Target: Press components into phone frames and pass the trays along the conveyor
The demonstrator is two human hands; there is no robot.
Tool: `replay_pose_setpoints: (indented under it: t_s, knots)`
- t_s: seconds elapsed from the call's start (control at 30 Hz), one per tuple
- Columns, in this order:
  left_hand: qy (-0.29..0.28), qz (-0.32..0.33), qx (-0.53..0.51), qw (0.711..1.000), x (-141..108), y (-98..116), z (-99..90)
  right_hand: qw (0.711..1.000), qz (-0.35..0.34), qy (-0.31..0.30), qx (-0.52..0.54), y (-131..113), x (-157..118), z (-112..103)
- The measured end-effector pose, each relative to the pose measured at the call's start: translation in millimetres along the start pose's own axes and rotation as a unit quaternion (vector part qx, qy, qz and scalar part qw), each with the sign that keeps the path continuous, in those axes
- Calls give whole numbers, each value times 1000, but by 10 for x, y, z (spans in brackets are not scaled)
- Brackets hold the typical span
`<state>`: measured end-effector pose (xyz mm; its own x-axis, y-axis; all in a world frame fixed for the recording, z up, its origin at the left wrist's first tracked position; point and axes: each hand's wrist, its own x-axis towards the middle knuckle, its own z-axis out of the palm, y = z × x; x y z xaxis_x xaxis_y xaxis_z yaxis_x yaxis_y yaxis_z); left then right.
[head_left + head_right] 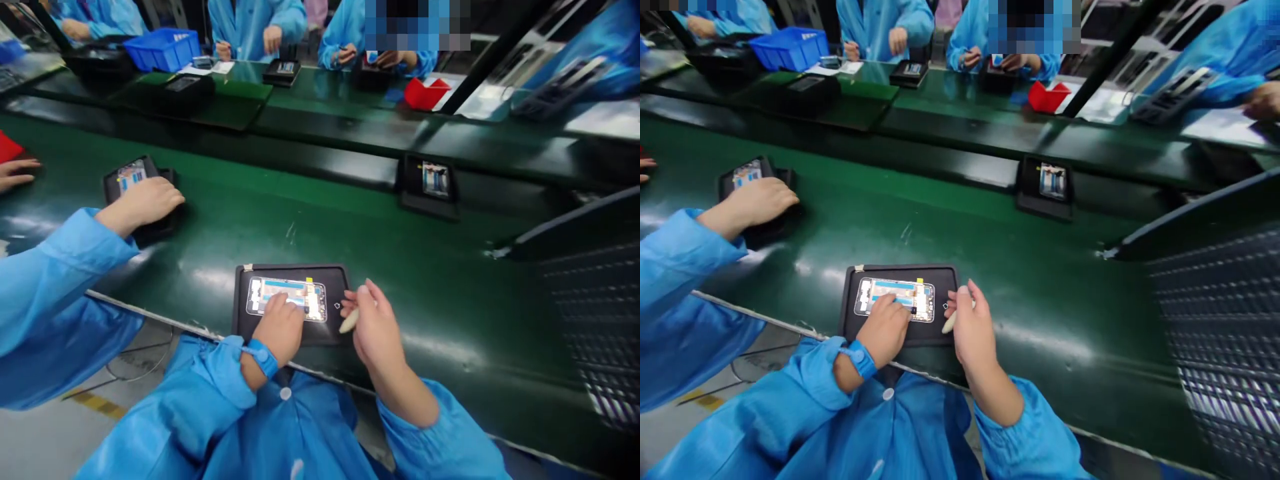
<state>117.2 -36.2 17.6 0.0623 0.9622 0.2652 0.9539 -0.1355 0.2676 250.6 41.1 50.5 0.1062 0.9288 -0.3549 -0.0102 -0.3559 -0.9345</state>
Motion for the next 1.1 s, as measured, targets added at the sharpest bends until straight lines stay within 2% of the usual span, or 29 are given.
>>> replay_pose_setpoints:
  t_s: [0.13,0.33,0.43,0.57,0.73,1.1]
  knots:
    - [-22,9,9,1000,11,-7,-2,990,-116,23,-82,101,-26,-32]
    - [-38,16,12,999,11,-9,-43,972,-214,-26,-92,339,-95,33]
    - [-39,16,10,999,9,-7,-50,954,-266,-32,-136,407,-111,42]
    - [-45,20,2,999,16,0,-49,925,-340,1,-172,415,-126,37]
    - [-49,19,6,999,27,8,-45,910,-370,22,-188,432,-134,28]
    - [-54,20,19,998,24,26,-63,892,-410,-20,-189,473,-127,24]
